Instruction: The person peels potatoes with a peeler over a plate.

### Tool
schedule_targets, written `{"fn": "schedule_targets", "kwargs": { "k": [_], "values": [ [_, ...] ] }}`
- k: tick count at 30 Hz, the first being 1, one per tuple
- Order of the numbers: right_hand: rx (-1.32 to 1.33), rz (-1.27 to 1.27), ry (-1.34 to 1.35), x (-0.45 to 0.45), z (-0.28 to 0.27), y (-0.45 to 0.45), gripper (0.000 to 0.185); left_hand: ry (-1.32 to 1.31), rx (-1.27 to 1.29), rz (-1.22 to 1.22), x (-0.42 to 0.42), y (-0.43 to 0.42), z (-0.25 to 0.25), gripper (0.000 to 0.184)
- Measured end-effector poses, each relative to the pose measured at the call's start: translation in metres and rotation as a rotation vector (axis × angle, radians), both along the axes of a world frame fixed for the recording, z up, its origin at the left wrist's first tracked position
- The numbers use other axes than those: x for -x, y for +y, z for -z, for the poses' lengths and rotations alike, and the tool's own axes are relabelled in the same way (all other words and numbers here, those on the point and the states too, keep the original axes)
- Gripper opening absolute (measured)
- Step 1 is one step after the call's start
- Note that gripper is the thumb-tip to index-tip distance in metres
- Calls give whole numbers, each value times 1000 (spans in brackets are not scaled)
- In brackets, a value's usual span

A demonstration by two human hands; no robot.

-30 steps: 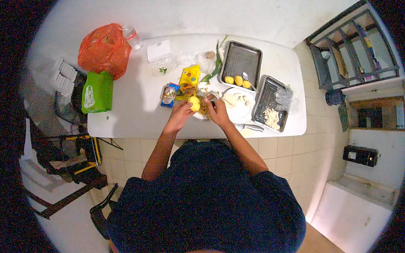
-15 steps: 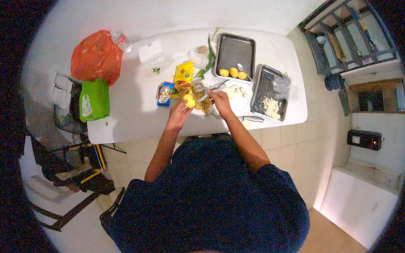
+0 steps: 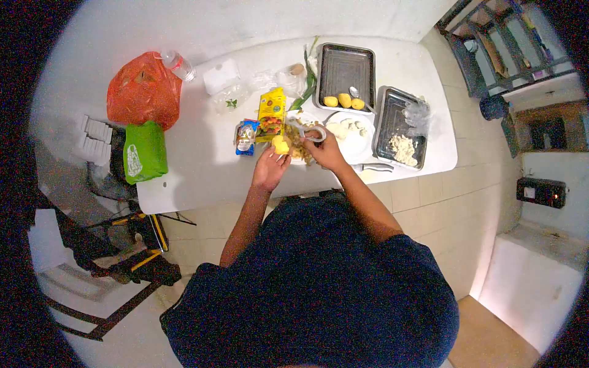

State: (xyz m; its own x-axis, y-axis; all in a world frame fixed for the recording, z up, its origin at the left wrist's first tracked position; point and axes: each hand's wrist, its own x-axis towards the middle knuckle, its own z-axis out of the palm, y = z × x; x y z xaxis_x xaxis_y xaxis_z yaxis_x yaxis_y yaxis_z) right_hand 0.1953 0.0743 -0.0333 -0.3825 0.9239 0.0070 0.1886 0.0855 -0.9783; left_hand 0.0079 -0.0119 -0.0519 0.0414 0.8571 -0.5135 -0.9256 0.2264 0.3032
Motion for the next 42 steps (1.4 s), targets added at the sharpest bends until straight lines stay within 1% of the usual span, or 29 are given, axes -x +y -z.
{"fn": "schedule_targets", "kwargs": {
  "k": [2,3,5,8,11,12,15,18,22,26,29,32,35,38,41,42],
  "values": [
    [-52,-26,-6,0,-22,-2,21,-30,-6,-20,2,3,0,38],
    [-56,-41,-63,0,-35,-2,22,-45,-9,-30,3,4,1,38],
    [-64,-70,-173,-2,-55,-1,23,16,-80,-16,3,5,3,39],
    [-347,-95,-110,-4,-49,1,23,35,-118,-49,0,7,-3,40],
    [-451,-263,-89,-5,-65,2,35,19,-86,-85,-5,8,-16,41],
    [-409,-270,-83,-4,-69,0,41,12,-67,-94,-6,8,-16,41],
    [-414,-287,-101,-5,-76,-4,42,-55,-68,-85,-6,13,-15,37],
    [-510,-301,-90,-6,-74,-5,46,-74,-87,-77,-6,16,-21,39],
    [-558,-313,-165,-7,-69,-7,50,-85,-86,-68,-5,19,-25,40],
    [-642,-297,-144,-6,-66,-10,53,-24,-76,-48,-3,22,-26,39],
    [-618,-289,-113,-4,-64,-10,53,-7,-85,-49,-2,22,-28,39],
    [-579,-312,-149,-5,-64,-6,53,32,-109,-52,-4,22,-29,39],
    [-624,-303,-108,-2,-58,-3,51,27,-75,-64,-5,23,-26,39],
    [-604,-282,-121,-2,-68,-6,49,34,-52,-73,-5,24,-28,39],
    [-648,-221,-130,3,-63,-4,40,154,-143,35,-3,24,-13,37],
    [-649,-227,-115,6,-67,0,40,128,-152,24,-5,25,-16,37]
  ]
}}
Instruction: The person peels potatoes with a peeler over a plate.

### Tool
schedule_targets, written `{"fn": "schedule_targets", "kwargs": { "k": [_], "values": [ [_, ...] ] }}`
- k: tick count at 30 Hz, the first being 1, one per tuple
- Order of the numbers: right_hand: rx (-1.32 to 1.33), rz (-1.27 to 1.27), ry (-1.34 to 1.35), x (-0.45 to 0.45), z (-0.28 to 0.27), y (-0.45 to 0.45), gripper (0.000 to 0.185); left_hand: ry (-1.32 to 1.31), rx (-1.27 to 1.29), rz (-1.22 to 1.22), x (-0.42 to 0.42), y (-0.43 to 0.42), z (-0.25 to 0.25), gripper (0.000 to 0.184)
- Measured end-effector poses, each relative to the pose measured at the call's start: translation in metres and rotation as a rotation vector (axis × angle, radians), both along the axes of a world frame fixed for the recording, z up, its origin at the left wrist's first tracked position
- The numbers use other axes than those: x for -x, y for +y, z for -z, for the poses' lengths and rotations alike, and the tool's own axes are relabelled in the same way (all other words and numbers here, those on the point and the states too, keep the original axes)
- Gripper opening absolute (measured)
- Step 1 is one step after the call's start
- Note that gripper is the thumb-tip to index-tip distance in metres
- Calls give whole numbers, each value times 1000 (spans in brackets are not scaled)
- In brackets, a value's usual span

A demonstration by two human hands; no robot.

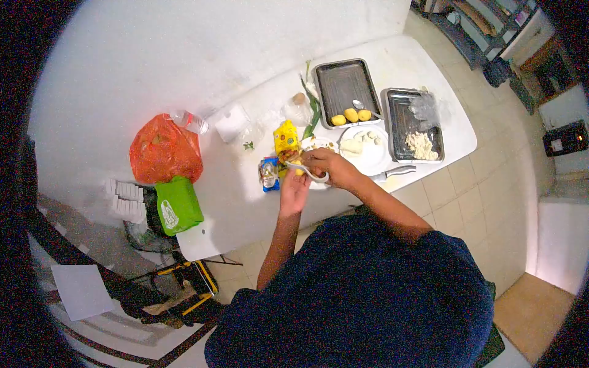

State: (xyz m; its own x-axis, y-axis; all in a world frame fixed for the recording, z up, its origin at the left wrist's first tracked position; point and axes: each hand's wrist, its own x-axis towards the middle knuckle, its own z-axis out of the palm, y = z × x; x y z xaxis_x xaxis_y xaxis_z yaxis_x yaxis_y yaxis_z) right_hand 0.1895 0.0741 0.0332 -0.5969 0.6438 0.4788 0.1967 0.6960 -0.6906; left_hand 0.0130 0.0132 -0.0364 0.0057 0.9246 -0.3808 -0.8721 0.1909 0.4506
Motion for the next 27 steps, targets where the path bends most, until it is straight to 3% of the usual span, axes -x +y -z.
{"fn": "schedule_targets", "kwargs": {
  "k": [8,21,27],
  "values": [
    [65,-89,-28,-5,-30,5,35,-50,-16,-72,-2,0,-8,39],
    [55,-64,-1,-1,-12,3,36,23,9,-111,11,4,-13,43],
    [127,-65,-2,3,-11,3,36,94,-34,-138,9,5,-23,31]
  ]
}}
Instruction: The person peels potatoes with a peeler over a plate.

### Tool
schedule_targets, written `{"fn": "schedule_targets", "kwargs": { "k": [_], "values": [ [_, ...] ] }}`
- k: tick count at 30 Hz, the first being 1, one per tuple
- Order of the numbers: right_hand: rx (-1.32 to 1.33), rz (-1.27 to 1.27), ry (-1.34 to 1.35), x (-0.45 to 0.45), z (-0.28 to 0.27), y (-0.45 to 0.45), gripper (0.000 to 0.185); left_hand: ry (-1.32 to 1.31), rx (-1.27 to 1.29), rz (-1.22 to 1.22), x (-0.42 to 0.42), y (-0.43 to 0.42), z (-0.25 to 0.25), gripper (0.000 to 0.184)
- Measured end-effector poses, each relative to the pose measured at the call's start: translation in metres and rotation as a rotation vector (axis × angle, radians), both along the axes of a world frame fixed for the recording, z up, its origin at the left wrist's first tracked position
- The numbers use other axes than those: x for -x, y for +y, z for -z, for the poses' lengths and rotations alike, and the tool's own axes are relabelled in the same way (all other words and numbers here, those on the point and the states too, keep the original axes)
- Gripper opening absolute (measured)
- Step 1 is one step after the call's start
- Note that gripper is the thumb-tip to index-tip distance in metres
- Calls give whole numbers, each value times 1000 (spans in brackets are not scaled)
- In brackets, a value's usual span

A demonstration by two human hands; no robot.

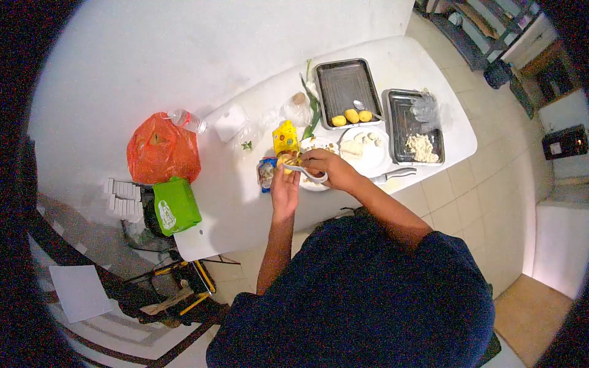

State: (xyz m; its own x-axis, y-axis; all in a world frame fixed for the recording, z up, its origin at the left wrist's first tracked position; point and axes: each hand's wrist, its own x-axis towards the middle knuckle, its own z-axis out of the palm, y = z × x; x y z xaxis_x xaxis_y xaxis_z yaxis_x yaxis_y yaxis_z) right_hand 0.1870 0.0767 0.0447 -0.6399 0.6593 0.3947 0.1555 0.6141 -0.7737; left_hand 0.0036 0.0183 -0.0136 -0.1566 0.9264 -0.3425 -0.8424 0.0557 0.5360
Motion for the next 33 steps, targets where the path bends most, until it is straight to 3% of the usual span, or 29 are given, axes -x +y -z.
{"fn": "schedule_targets", "kwargs": {
  "k": [3,6,9,21,27,33],
  "values": [
    [-19,14,12,6,0,0,39,122,-74,69,3,-1,3,30],
    [11,-1,-4,10,-3,5,45,4,8,38,-8,-2,11,30],
    [70,-25,32,2,-12,9,50,94,-11,52,-5,-4,9,36],
    [90,-36,35,-1,-2,5,48,200,-20,-15,3,-2,-12,28],
    [189,-43,3,-1,-4,-1,49,127,-14,-48,7,-5,1,26],
    [126,-19,8,2,-1,-4,48,115,-41,-20,9,-7,-5,26]
  ]
}}
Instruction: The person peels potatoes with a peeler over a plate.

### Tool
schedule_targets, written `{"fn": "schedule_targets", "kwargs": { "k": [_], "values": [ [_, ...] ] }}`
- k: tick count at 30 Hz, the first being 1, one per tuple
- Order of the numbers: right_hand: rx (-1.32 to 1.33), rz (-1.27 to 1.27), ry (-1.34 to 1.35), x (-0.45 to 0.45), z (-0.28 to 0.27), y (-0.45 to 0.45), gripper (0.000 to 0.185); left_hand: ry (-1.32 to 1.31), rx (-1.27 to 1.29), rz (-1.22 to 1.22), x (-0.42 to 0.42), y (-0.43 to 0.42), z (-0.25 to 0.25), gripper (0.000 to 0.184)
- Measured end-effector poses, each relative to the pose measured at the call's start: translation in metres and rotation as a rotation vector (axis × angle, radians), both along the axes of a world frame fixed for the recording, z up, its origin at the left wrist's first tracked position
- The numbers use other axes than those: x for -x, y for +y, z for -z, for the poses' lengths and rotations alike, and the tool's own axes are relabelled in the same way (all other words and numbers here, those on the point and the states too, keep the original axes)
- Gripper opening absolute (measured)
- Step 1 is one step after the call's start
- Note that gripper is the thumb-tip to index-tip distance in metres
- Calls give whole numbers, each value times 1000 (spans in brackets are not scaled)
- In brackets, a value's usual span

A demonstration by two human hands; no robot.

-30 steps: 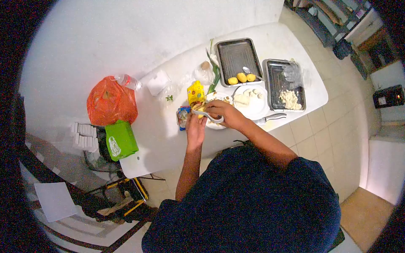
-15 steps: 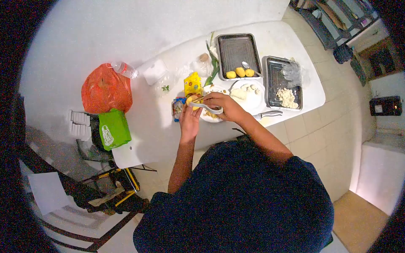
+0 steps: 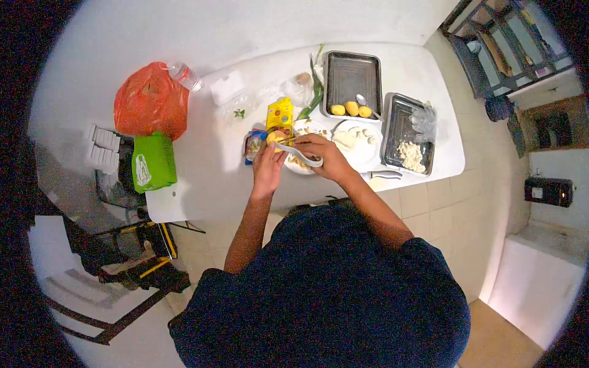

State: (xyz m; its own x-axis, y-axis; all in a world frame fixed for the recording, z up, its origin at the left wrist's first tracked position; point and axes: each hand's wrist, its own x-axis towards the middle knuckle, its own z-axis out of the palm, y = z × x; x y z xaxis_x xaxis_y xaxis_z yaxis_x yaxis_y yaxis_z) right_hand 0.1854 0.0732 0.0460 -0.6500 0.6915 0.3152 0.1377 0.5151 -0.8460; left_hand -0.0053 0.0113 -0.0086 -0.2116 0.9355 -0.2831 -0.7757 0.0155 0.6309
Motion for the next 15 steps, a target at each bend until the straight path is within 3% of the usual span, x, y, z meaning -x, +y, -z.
{"fn": "schedule_targets", "kwargs": {
  "k": [15],
  "values": [
    [-91,46,44,5,7,-1,43,64,-16,-25,-8,-1,-5,33]
  ]
}}
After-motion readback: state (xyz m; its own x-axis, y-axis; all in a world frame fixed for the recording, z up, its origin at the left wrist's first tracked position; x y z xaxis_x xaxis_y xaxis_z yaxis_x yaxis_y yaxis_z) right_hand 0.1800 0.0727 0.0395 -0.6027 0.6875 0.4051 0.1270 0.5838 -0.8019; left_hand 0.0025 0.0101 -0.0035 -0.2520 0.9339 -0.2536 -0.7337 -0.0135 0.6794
